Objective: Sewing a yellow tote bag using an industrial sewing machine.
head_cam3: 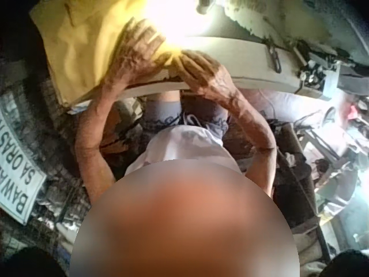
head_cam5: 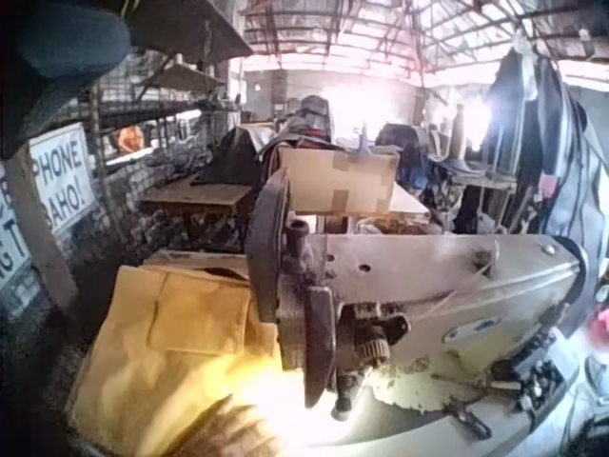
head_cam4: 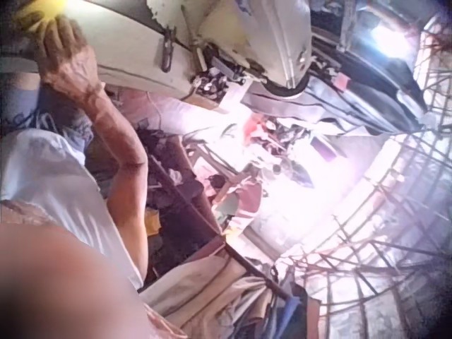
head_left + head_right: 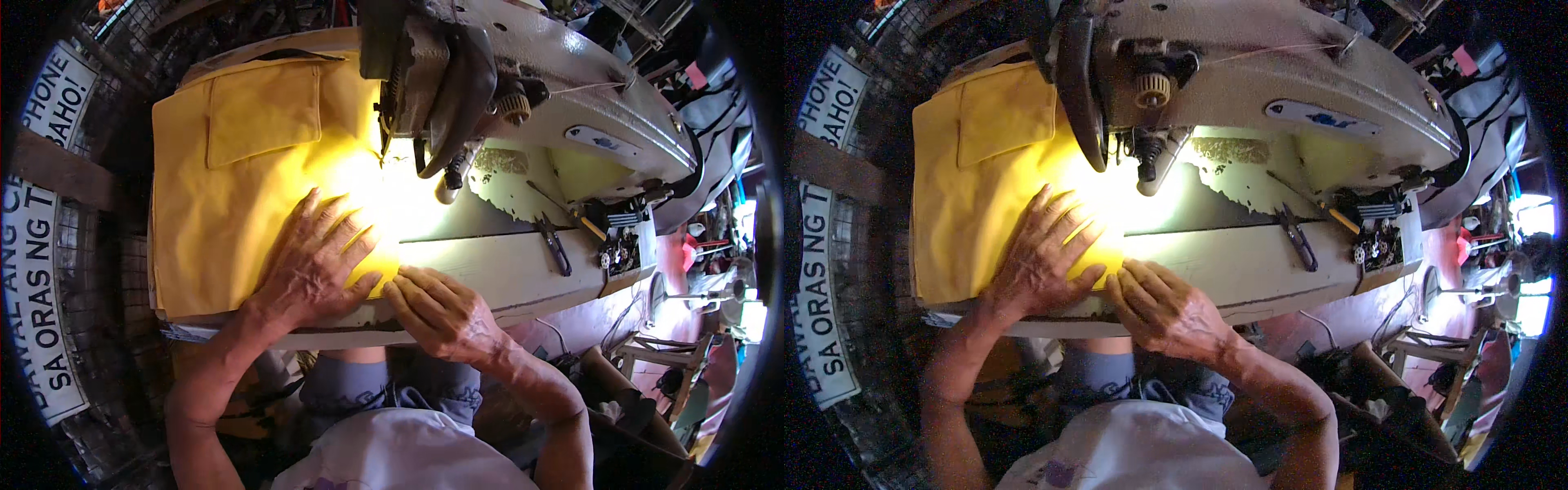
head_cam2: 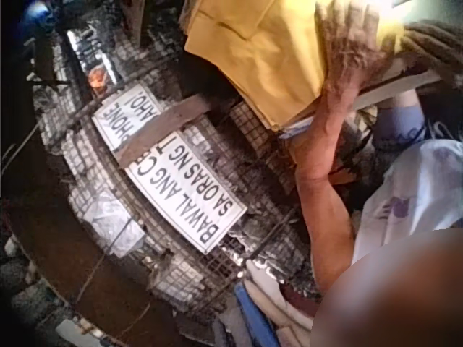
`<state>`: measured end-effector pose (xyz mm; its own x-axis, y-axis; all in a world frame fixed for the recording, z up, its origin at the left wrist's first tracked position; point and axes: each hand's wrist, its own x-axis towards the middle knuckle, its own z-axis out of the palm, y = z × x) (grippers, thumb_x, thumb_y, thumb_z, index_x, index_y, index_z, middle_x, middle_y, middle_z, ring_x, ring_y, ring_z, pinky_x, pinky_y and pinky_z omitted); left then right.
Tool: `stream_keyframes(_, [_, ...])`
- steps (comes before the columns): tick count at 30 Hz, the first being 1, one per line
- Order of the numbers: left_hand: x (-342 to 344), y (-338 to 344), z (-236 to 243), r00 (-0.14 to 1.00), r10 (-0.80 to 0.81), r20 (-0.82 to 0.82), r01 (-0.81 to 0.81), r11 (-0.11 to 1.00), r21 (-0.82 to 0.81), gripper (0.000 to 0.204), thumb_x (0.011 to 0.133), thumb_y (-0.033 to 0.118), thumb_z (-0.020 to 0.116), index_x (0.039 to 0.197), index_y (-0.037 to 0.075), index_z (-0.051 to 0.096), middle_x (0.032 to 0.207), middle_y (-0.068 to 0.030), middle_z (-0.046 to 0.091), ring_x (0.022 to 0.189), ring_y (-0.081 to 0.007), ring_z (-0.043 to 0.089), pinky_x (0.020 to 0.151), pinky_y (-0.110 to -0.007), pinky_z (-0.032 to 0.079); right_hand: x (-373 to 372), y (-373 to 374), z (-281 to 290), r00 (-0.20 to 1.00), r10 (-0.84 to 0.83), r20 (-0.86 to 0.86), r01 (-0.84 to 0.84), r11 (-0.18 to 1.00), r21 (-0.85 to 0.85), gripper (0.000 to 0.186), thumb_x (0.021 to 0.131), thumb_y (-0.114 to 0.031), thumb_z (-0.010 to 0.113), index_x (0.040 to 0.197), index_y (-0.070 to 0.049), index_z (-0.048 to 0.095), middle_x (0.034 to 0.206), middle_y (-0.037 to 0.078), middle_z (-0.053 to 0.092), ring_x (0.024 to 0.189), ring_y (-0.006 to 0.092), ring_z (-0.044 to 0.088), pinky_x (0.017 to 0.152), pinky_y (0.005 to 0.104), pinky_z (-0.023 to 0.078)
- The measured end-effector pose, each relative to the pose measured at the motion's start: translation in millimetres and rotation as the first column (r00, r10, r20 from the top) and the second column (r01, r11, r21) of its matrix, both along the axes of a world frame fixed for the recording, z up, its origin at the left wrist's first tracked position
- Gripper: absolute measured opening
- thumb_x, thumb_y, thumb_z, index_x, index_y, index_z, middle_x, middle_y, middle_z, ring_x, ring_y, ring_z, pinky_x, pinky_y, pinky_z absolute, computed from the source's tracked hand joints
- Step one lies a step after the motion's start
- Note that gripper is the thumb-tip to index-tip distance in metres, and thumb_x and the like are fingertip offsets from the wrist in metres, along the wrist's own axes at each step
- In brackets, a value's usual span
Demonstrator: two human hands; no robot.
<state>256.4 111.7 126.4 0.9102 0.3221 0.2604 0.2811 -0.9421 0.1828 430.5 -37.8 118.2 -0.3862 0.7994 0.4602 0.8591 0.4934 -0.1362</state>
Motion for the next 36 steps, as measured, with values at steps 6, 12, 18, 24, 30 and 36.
stream_keyframes(6, [9,23,-1,1.000,-0.024,0.008,0.024,0.999,-0.031,0.044,0.083,0.033,0.067,0.115,0.003,0.063,0.128,-0.0146,0.056,0.131,-0.0329,0.045,0.117,-0.056,0.024,11,20,2,1.000,0.000,0.018,0.001,0.998,-0.055,0.045,0.075,-0.012,0.063,0.116,0.007,0.061,0.111,0.018,0.064,0.110,0.0301,0.063,0.096,0.0411,0.052])
stream_keyframes(12, [19,45,-2,1.000,-0.019,-0.011,0.018,0.998,-0.062,0.051,0.083,0.033,0.066,0.125,0.005,0.057,0.132,-0.0119,0.052,0.133,-0.0302,0.043,0.117,-0.057,0.022,21,39,1,0.999,-0.014,0.034,0.017,0.996,-0.092,0.044,0.078,-0.012,0.062,0.119,0.004,0.061,0.115,0.016,0.064,0.109,0.0303,0.064,0.093,0.0423,0.053])
stream_keyframes(18, [28,68,-10,1.000,-0.007,0.017,0.007,1.000,-0.002,0.047,0.083,0.033,0.067,0.122,0.007,0.058,0.131,-0.0107,0.053,0.131,-0.0287,0.045,0.115,-0.057,0.026,27,53,-1,0.998,-0.051,-0.039,0.042,0.980,-0.195,0.040,0.079,-0.009,0.063,0.117,0.003,0.063,0.118,0.018,0.064,0.108,0.0320,0.065,0.091,0.0418,0.054])
stream_keyframes(24, [37,88,-14,0.999,-0.037,0.014,0.037,0.999,0.028,0.049,0.083,0.033,0.068,0.122,0.006,0.056,0.131,-0.0143,0.051,0.131,-0.0320,0.044,0.115,-0.058,0.026,27,65,-4,0.977,-0.204,-0.059,0.178,0.938,-0.298,0.042,0.086,-0.018,0.065,0.124,0.000,0.059,0.119,0.017,0.062,0.106,0.0321,0.061,0.094,0.0406,0.051])
stream_keyframes(30, [44,109,-17,0.999,-0.050,0.006,0.049,0.995,0.090,0.056,0.084,0.033,0.069,0.129,0.006,0.050,0.134,-0.0155,0.049,0.132,-0.0321,0.043,0.116,-0.057,0.026,56,24,33,0.943,-0.320,0.090,0.332,0.922,-0.201,0.041,0.089,-0.033,0.070,0.122,-0.008,0.064,0.120,0.012,0.062,0.119,0.0300,0.055,0.101,0.0460,0.045])
stream_keyframes(36, [47,122,-19,0.980,-0.199,0.006,0.198,0.977,0.077,0.039,0.090,0.022,0.065,0.127,0.012,0.060,0.141,-0.0060,0.052,0.141,-0.0281,0.037,0.119,-0.054,0.022,172,-63,140,0.568,-0.795,-0.212,0.823,0.542,0.171,0.031,0.101,-0.023,0.053,0.121,-0.005,0.067,0.121,0.011,0.068,0.114,0.0242,0.063,0.098,0.0388,0.048])
